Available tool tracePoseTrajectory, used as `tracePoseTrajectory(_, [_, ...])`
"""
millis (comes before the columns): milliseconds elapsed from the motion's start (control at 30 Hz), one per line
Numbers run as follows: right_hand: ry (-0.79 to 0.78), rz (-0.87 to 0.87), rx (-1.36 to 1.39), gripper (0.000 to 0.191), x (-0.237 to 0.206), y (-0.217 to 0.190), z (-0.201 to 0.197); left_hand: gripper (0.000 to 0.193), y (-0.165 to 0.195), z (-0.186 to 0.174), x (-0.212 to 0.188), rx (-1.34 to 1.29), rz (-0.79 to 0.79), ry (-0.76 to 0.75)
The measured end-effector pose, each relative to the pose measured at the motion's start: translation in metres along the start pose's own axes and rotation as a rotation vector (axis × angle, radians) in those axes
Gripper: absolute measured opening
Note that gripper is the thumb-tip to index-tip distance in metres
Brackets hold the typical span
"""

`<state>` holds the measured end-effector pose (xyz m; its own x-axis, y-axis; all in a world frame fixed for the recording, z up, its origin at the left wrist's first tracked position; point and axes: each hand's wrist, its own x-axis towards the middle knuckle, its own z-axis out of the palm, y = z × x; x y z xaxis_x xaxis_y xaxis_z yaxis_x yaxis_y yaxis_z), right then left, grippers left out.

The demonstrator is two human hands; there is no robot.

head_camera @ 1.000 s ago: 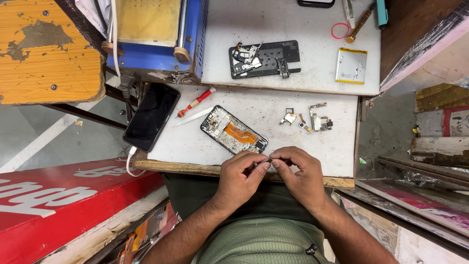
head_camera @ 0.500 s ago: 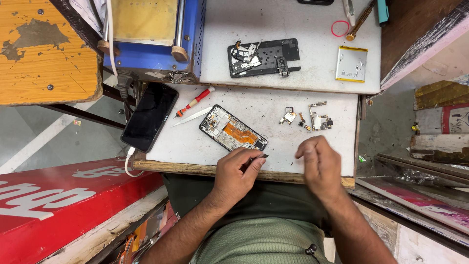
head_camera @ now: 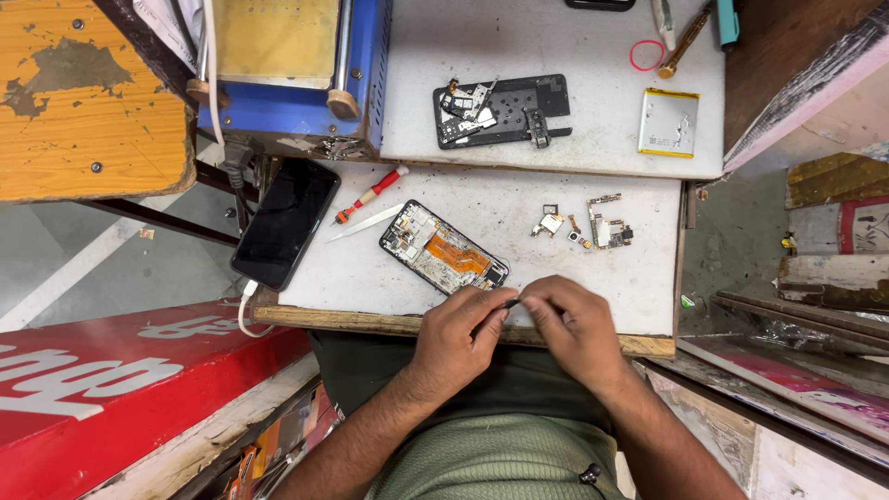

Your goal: The person repairs a disassembled smartphone on a workbench, prying components and removing the battery, then uses a pry tool and tweezers on the internal parts and wipes the chassis. At the end they pick up a bottle of liquid, unscrew the cap and prepare to apply it to the phone.

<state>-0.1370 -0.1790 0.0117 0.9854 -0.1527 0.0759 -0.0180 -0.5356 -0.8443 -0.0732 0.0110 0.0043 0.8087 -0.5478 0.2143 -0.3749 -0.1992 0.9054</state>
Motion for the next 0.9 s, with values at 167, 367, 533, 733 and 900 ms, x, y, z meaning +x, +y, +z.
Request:
tracePoseTrajectory(167, [-0.068,0.154,0.056,0.016,0.003,0.003,0.004,0.028,-0.005,-0.004,-0.002,-0.004,0.005,-0.010])
tracePoseTrajectory(367, [-0.085,-0.011,0.082,0.013,0.005,0.002,0.007,0.028,-0.004,-0.002,-0.004,-0.022,0.038,0.043])
tracePoseTrajectory(533, [-0.010,-0.006,0.018,0.008,0.005,0.004,0.013,0.026,-0.004,-0.012,0.003,0.054,0.003,0.083])
tracePoseTrajectory(733, [0.113,-0.014,-0.111,0.016,0.014,-0.006,0.020,0.023,-0.022,-0.035,0.022,0.163,-0.179,0.152])
tracePoseTrajectory(900, [0.018,-0.188,-0.418,0.043,0.019,-0.020,0.025,0.020,-0.031,-0.029,0.026,0.309,-0.069,0.187])
